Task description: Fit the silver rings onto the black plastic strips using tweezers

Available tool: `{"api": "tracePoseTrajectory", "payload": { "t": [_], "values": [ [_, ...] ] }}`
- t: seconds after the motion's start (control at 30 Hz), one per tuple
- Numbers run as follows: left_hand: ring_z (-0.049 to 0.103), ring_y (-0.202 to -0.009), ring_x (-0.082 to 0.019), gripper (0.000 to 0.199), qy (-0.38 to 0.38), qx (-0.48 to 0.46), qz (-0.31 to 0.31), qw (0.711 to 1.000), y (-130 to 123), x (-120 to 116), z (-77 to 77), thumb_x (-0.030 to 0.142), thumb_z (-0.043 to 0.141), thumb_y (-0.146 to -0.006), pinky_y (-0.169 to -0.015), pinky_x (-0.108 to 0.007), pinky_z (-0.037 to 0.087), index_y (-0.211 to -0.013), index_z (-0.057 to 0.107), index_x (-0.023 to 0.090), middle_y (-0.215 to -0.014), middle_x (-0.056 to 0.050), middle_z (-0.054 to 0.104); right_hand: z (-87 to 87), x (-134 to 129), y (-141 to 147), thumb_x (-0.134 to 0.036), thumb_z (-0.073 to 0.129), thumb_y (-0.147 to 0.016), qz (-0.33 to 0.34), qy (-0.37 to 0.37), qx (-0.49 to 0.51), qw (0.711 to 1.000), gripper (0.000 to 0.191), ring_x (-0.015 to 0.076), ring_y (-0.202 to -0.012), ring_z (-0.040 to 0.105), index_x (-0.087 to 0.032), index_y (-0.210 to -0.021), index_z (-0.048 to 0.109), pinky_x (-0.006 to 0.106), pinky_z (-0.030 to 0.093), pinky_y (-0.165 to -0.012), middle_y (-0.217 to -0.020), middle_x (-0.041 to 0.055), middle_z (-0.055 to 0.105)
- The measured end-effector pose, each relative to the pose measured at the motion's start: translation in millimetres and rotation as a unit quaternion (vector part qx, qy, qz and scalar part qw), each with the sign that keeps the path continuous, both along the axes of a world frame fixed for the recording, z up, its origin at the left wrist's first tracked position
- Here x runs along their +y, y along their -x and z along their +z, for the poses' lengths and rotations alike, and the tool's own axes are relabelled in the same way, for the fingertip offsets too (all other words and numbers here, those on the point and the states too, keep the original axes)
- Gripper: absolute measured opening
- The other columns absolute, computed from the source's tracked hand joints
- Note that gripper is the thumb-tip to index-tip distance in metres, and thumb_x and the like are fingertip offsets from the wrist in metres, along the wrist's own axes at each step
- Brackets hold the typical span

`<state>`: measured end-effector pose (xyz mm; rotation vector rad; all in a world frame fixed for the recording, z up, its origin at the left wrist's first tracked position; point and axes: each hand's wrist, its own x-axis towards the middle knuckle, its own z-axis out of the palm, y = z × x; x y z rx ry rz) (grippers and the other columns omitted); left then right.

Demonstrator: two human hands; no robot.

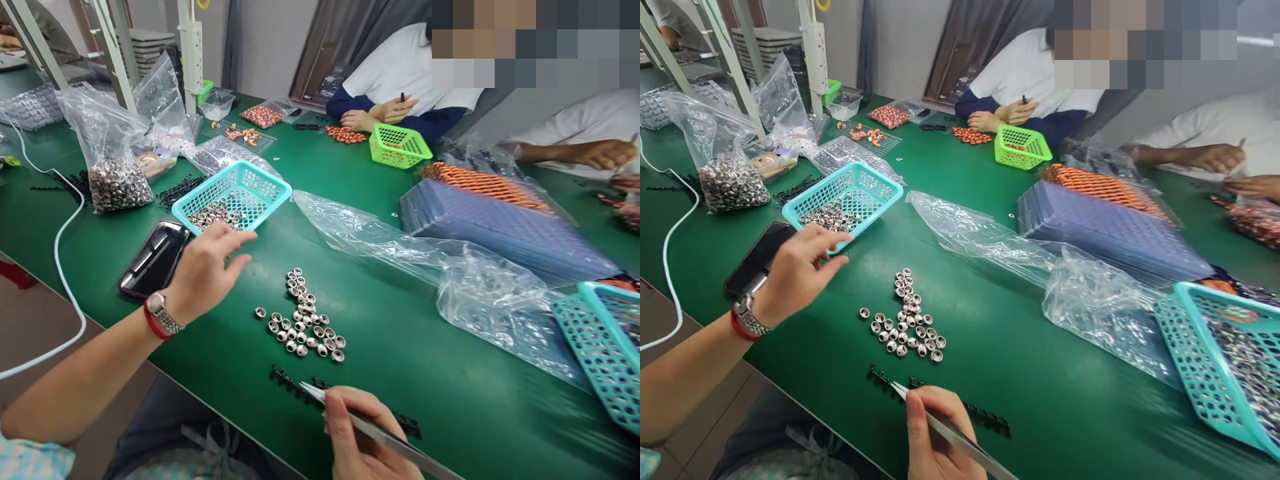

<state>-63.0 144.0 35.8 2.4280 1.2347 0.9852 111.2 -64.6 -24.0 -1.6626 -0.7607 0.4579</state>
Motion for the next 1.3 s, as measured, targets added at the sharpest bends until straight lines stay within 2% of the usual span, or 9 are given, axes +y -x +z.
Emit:
{"api": "tracePoseTrajectory", "payload": {
  "t": [0.1, 0.17, 0.23, 0.37, 0.47, 0.57, 0.8, 1.03, 1.3],
  "values": [
    [0.071, -0.096, -0.024, 0.018, 0.064, 0.129, -0.115, 0.983, -17.2, -12.6, -13.1, 0.012, 0.075, -0.098, -0.090, -0.036, 0.060, -0.114, 0.081, 0.017, -0.103, -0.008, 0.072, 0.0, 5.7, -1.7, -0.076, 0.075, -0.084, 0.024, 0.071, -0.011, 0.997, 0.052, 0.0169, -0.062, 0.061, -0.024, -0.077, 0.072, 0.028, 0.053, -0.058, -0.072, 0.0018, 0.067],
    [0.072, -0.092, -0.025, 0.006, 0.092, 0.163, -0.146, 0.971, -24.7, -20.6, -22.1, 0.011, 0.080, -0.094, -0.084, -0.034, 0.060, -0.097, 0.082, 0.016, -0.096, -0.007, 0.072, -4.0, 7.6, -7.6, -0.077, 0.071, -0.085, 0.060, 0.099, -0.034, 0.993, 0.055, 0.0163, -0.055, 0.060, -0.023, -0.077, 0.072, 0.027, 0.050, -0.050, -0.065, 0.0021, 0.067],
    [0.072, -0.087, -0.024, 0.009, 0.108, 0.174, -0.155, 0.966, -27.3, -24.8, -27.4, 0.009, 0.081, -0.092, -0.079, -0.032, 0.058, -0.087, 0.080, 0.016, -0.089, -0.006, 0.072, -8.3, 8.2, -13.3, -0.074, 0.070, -0.088, 0.085, 0.107, -0.056, 0.989, 0.053, 0.0163, -0.052, 0.061, -0.022, -0.078, 0.074, 0.026, 0.049, -0.048, -0.064, 0.0026, 0.069],
    [0.073, -0.087, -0.022, 0.011, 0.130, 0.174, -0.160, 0.963, -23.6, -37.6, -23.8, 0.012, 0.075, -0.099, -0.080, -0.031, 0.056, -0.090, 0.078, 0.017, -0.089, -0.004, 0.075, -13.1, 8.7, -17.4, -0.064, 0.074, -0.091, 0.107, 0.068, -0.078, 0.989, 0.044, 0.0168, -0.053, 0.068, -0.022, -0.080, 0.075, 0.024, 0.051, -0.047, -0.066, 0.0032, 0.073],
    [0.075, -0.087, -0.021, 0.007, 0.154, 0.143, -0.191, 0.959, -18.8, -62.2, -20.5, 0.019, 0.076, -0.100, -0.081, -0.029, 0.055, -0.094, 0.079, 0.019, -0.091, -0.002, 0.081, -14.2, 9.8, -16.5, -0.058, 0.075, -0.093, 0.118, 0.044, -0.095, 0.988, 0.038, 0.0160, -0.053, 0.069, -0.022, -0.081, 0.076, 0.023, 0.052, -0.048, -0.067, 0.0026, 0.074],
    [0.076, -0.084, -0.020, 0.004, 0.202, 0.079, -0.236, 0.947, -14.2, -88.4, -26.7, 0.022, 0.076, -0.100, -0.078, -0.029, 0.054, -0.098, 0.079, 0.020, -0.093, -0.002, 0.084, -12.6, 11.4, -15.8, -0.056, 0.073, -0.095, 0.122, 0.042, -0.105, 0.986, 0.037, 0.0160, -0.056, 0.072, -0.022, -0.081, 0.076, 0.022, 0.055, -0.052, -0.070, 0.0028, 0.076],
    [0.072, -0.082, -0.021, 0.007, 0.197, 0.079, -0.232, 0.949, -9.2, -104.8, -42.6, 0.015, 0.071, -0.102, -0.075, -0.029, 0.052, -0.099, 0.077, 0.018, -0.094, -0.003, 0.084, 1.9, 17.2, -13.5, -0.054, 0.075, -0.093, 0.129, 0.015, -0.065, 0.989, 0.035, 0.0158, -0.052, 0.070, -0.023, -0.077, 0.076, 0.022, 0.054, -0.048, -0.066, 0.0014, 0.076],
    [0.074, -0.086, -0.020, 0.008, 0.216, 0.049, -0.230, 0.948, -8.4, -103.1, -45.1, 0.016, 0.071, -0.102, -0.080, -0.028, 0.053, -0.101, 0.078, 0.020, -0.098, -0.003, 0.085, 1.7, 17.6, -13.0, -0.055, 0.080, -0.088, 0.110, 0.000, -0.031, 0.993, 0.034, 0.0174, -0.060, 0.073, -0.022, -0.078, 0.080, 0.024, 0.058, -0.054, -0.073, 0.0042, 0.080],
    [0.072, -0.079, -0.020, 0.010, 0.260, 0.003, -0.187, 0.947, -9.8, -103.2, -39.9, 0.019, 0.073, -0.098, -0.076, -0.027, 0.055, -0.098, 0.082, 0.021, -0.088, -0.004, 0.083, -0.7, 13.5, -15.2, -0.049, 0.082, -0.089, 0.091, -0.056, -0.030, 0.994, 0.029, 0.0178, -0.064, 0.077, -0.022, -0.078, 0.079, 0.024, 0.062, -0.058, -0.076, 0.0042, 0.081]
  ]
}}
